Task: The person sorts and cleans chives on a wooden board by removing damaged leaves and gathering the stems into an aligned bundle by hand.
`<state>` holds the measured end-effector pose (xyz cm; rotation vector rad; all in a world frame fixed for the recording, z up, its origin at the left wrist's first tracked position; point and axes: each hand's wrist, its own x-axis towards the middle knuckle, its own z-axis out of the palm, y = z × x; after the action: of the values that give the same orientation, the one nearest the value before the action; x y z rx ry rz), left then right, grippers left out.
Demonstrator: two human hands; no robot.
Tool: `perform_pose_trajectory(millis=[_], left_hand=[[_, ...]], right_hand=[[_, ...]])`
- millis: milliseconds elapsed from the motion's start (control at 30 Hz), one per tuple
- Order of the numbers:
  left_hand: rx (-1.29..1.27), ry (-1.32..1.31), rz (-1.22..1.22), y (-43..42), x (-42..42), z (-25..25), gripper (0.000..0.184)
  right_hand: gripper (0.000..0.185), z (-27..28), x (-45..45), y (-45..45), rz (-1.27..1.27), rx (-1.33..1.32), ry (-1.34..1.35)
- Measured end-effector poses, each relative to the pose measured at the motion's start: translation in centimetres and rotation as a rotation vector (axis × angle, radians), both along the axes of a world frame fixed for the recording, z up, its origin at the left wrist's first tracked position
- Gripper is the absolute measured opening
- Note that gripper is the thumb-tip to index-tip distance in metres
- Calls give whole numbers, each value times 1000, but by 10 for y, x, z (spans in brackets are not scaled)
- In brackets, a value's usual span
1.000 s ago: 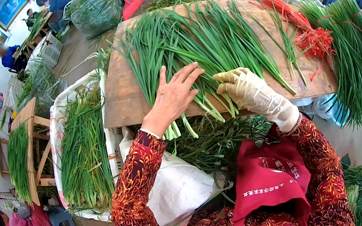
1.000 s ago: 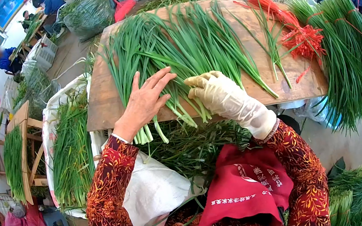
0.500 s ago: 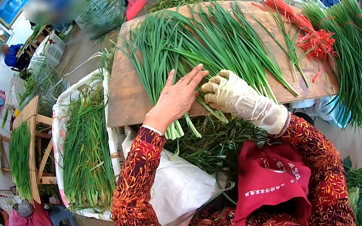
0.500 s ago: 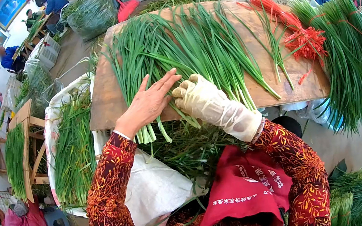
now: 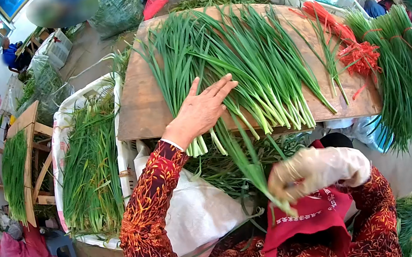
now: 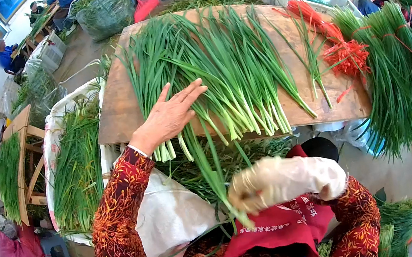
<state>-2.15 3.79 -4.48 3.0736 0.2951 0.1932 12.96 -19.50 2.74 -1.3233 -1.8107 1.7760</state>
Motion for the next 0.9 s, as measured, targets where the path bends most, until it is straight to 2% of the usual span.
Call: perform_pose_trajectory(millis=[67, 167, 200, 300, 333, 367, 467, 533, 567, 667, 733, 900], left_hand=[[18, -12, -4, 1, 1, -1, 63], [-42, -35, 8, 0, 0, 4, 61], [-67, -43, 17, -2, -1, 10, 59], [-160, -247, 9, -17, -7, 35, 51], [-158, -392, -57, -32, -8, 40, 40], [-237, -412, -137, -48, -10, 45, 38], [-366, -435, -327, -102, -12, 46, 36], [-377, -431, -320, -117, -14, 39, 31], [-422, -409, -298, -119, -13, 39, 29], [-612, -408, -294, -120, -12, 43, 27], [-620, -350, -348, -122, -11, 49, 24], [-627, -487, -374, -120, 0, 47, 20]], right_hand=[[16, 37, 2, -1, 110, -321, 96], [13, 39, 8, -12, -22, -62, 131], [13, 31, 11, -17, -107, -34, 291], [14, 39, 15, -29, -520, -206, 355], [14, 41, 15, -29, -585, -169, 362], [14, 38, 16, -31, -626, -114, 342], [14, 38, 12, -31, -672, -33, 270], [13, 41, 8, -31, -655, -41, 223], [13, 38, 6, -34, -683, -32, 279], [15, 41, 4, -38, -795, -5, 216], [15, 32, 9, -43, -844, 19, 242], [21, 37, 24, -65, -860, -7, 320]])
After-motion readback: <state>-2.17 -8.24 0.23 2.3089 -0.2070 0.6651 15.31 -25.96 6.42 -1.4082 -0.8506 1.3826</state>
